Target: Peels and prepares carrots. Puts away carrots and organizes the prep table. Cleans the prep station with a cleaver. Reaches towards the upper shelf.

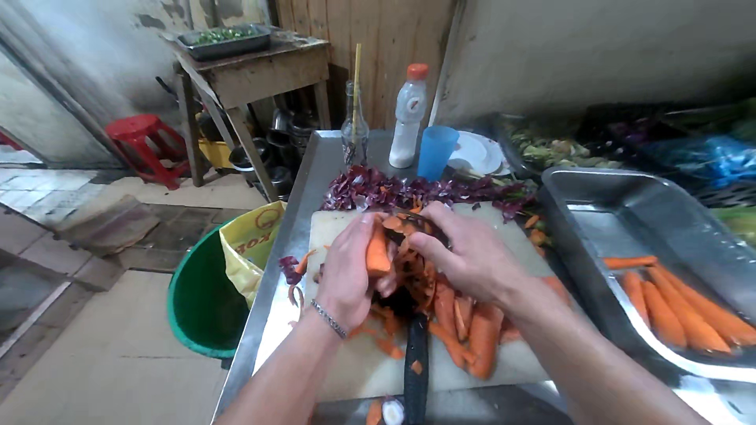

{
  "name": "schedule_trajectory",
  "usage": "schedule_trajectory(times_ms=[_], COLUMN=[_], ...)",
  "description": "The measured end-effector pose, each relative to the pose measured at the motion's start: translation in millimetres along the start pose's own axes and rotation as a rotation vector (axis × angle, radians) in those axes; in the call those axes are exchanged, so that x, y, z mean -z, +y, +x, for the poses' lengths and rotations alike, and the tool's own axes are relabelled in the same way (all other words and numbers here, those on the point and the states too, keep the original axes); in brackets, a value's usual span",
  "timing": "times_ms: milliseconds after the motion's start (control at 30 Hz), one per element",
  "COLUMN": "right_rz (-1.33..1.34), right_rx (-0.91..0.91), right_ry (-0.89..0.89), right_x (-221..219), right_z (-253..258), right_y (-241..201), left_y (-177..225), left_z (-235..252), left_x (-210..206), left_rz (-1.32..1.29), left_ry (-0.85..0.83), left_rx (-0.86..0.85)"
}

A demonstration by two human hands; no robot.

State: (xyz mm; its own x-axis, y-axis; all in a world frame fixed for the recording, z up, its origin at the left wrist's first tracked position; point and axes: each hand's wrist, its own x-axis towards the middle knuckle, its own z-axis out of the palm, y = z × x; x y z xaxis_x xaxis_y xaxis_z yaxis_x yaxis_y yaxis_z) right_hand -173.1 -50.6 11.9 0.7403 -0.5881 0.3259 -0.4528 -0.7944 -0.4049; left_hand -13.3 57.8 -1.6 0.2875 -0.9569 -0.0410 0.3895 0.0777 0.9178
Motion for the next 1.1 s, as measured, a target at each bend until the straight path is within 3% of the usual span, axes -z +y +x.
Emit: schedule_trajectory(times_ms=[200, 433, 667, 900, 1100], right_rz=[0.024, -0.029, -0.020, 0.054, 0.063], right_rx=[0.180, 0.265, 0.170, -0.080, 0.173], right_ry=[-0.053, 0.018, 0.008, 0.033, -0.044], right_x=[-15.5, -17.0, -11.7, 0.1, -12.6], right_z=[-13.6, -11.1, -3.4, 7.6, -9.7], right_y=[-30.2, -20.0, -3.7, 12.4, -13.9], left_y=[-7.4, -4.3, -1.3, 0.6, -4.2], left_z=[4.0, -0.5, -3.2, -4.2, -2.0], left_x=[8.1, 6.5, -0.6, -1.7, 5.3], left_rz=[-0.006, 0.067, 0.073, 0.074, 0.123], left_ry=[0.086, 0.072, 0.048, 0.014, 0.102], left_rx=[-0.078, -0.055, 0.004, 0.024, -0.021])
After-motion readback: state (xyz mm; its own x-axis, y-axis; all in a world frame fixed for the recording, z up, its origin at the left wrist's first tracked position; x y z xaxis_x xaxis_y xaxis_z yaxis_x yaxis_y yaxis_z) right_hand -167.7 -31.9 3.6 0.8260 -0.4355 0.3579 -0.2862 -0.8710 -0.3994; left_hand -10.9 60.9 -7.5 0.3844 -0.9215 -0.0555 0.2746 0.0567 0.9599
